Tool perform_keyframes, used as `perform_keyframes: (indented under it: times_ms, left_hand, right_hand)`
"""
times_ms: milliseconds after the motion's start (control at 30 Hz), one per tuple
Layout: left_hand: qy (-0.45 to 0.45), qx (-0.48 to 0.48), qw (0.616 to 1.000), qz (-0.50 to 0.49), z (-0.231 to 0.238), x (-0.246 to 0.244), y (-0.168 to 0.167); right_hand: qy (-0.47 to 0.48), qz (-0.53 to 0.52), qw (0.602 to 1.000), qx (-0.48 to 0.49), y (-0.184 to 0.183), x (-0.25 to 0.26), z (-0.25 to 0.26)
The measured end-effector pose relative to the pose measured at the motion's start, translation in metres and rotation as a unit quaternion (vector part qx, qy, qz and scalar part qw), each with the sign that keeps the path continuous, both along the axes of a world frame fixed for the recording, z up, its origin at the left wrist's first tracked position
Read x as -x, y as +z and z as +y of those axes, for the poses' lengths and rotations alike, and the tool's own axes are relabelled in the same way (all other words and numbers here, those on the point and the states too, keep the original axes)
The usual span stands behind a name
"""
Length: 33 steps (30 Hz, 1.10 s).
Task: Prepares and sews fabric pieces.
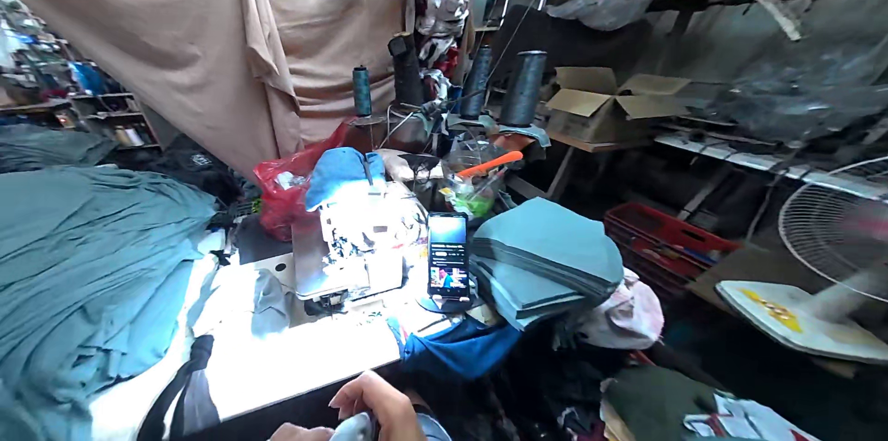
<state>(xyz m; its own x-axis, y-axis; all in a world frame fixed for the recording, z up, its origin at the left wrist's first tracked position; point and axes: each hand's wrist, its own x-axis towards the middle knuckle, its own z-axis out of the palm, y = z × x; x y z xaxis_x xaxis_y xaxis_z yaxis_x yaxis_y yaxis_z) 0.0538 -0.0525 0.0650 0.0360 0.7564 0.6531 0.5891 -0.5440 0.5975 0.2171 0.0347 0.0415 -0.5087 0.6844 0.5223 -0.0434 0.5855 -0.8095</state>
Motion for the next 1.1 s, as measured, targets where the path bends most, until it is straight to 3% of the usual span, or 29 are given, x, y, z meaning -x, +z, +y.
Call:
perform_keyframes:
  times_ms: [167, 400, 533, 567, 667, 733, 1000, 1100]
  left_hand:
    - [0.070, -0.068, 0.990, 0.098, 0.011, 0.014, 0.040]
    - [0.090, -0.010, 0.982, -0.167, 0.033, 0.026, 0.052]
    - [0.065, -0.062, 0.994, -0.067, 0.051, 0.047, 0.065]
    - [0.049, -0.072, 0.996, -0.026, 0.058, 0.053, 0.068]
    - [0.032, -0.081, 0.989, 0.123, 0.075, 0.060, 0.063]
    - [0.029, -0.069, 0.979, 0.191, 0.081, 0.054, 0.053]
    - [0.059, -0.045, 0.975, 0.210, 0.082, 0.056, 0.037]
    - [0.058, -0.045, 0.975, 0.210, 0.080, 0.057, 0.038]
  right_hand:
    - [-0.127, -0.006, 0.991, -0.029, -0.015, -0.005, 0.018]
    - [-0.182, 0.041, 0.981, -0.053, -0.028, -0.010, 0.053]
    - [0.068, 0.052, 0.995, 0.053, -0.008, -0.021, 0.056]
    - [0.076, 0.060, 0.993, 0.060, 0.000, -0.021, 0.060]
    - [-0.080, 0.083, 0.993, 0.009, 0.024, -0.010, 0.092]
    - [-0.127, 0.085, 0.988, 0.028, 0.041, -0.003, 0.115]
    - [-0.058, 0.082, 0.990, 0.099, 0.073, 0.053, 0.116]
    - [-0.052, 0.150, 0.976, 0.148, 0.073, 0.057, 0.118]
